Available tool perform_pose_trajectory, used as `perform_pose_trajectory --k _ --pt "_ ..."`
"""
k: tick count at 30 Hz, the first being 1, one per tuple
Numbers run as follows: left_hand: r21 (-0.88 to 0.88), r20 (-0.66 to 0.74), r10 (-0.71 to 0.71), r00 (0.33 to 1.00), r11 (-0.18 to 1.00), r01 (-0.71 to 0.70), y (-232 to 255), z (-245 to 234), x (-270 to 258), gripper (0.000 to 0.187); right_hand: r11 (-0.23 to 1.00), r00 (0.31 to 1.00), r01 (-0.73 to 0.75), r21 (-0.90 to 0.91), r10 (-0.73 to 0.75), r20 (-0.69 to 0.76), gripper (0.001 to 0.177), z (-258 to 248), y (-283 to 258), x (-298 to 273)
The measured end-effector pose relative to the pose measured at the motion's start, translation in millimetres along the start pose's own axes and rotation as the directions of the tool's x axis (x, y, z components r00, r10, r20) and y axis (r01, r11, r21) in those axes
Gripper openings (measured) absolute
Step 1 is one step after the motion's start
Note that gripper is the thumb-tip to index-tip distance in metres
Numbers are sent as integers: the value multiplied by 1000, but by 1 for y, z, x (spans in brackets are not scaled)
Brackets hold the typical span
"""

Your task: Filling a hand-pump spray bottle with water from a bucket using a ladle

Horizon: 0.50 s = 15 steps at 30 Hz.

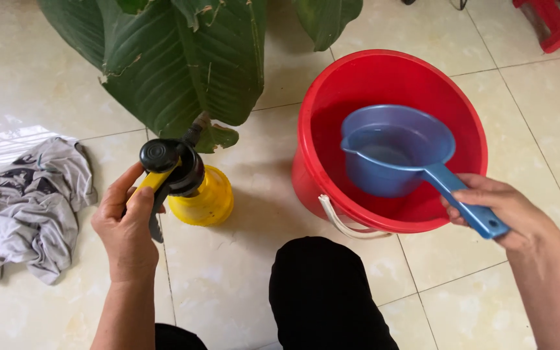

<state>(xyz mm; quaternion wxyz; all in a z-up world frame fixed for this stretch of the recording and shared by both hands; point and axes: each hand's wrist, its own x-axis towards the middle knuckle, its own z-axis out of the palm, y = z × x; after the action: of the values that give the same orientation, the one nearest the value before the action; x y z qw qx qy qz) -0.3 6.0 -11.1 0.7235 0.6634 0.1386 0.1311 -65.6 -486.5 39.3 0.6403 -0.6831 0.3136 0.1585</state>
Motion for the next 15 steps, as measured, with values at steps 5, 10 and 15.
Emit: perform_pose_trajectory --k 5,10,15 --pt "-46 -40 29 999 998 -31 -7 -4 1 39 987 988 134 93 -125 -92 49 15 18 -26" --pt "-98 -39 35 999 995 -38 7 -9 -1 41 902 937 337 271 -348 -7 38 15 42 -28" --pt "-142 -53 -23 998 990 16 2 -12 0 40 804 888 402 438 -459 27 44 9 50 -31"
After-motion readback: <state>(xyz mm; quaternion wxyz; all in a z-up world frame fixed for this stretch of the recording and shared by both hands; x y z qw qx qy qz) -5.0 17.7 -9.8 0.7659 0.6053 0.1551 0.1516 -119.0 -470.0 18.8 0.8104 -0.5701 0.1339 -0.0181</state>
